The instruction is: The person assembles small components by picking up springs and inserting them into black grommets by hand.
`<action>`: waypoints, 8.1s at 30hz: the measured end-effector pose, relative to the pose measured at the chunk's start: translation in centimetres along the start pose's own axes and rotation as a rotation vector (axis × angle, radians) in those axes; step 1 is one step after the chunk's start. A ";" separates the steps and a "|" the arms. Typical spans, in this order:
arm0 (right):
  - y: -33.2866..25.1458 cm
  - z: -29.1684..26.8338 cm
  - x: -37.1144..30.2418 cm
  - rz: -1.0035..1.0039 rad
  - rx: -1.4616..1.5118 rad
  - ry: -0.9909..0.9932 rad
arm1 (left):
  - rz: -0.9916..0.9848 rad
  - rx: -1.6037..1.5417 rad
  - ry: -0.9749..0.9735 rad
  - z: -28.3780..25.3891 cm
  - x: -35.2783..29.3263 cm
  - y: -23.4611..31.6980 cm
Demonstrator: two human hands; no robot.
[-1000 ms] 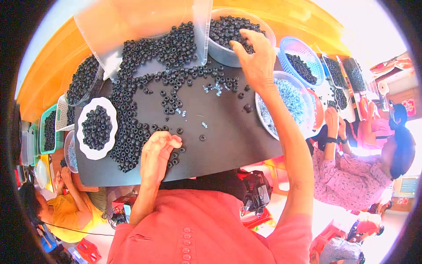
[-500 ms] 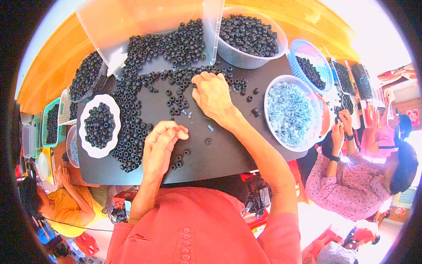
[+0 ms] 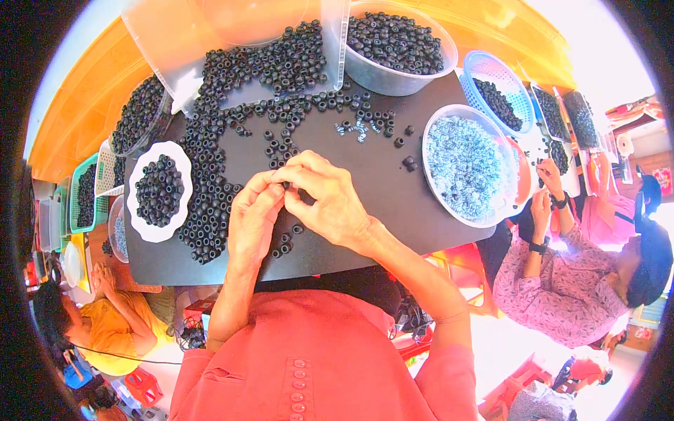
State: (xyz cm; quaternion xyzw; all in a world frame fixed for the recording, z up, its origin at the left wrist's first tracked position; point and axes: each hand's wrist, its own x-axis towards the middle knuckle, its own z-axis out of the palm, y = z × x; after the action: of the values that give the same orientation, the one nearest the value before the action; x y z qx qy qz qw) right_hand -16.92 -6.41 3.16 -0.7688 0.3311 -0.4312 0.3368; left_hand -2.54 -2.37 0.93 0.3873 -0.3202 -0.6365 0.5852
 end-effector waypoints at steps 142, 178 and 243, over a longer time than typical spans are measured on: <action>0.9 1.0 -0.9 0.235 0.409 0.109 | 0.003 -0.058 -0.055 -0.4 -1.0 -0.9; 1.3 -0.8 1.2 0.343 0.445 -0.012 | -0.010 -0.032 -0.049 -0.3 -1.0 -0.8; 0.2 1.9 -2.8 0.024 0.025 0.136 | -0.033 -0.082 -0.097 -0.7 -1.1 -0.8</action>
State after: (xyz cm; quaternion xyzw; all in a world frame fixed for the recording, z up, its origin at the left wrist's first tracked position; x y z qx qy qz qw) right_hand -16.47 -3.81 1.03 -0.7295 0.3572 -0.4823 0.3282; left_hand -2.32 -1.16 0.06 0.3370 -0.3152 -0.6766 0.5738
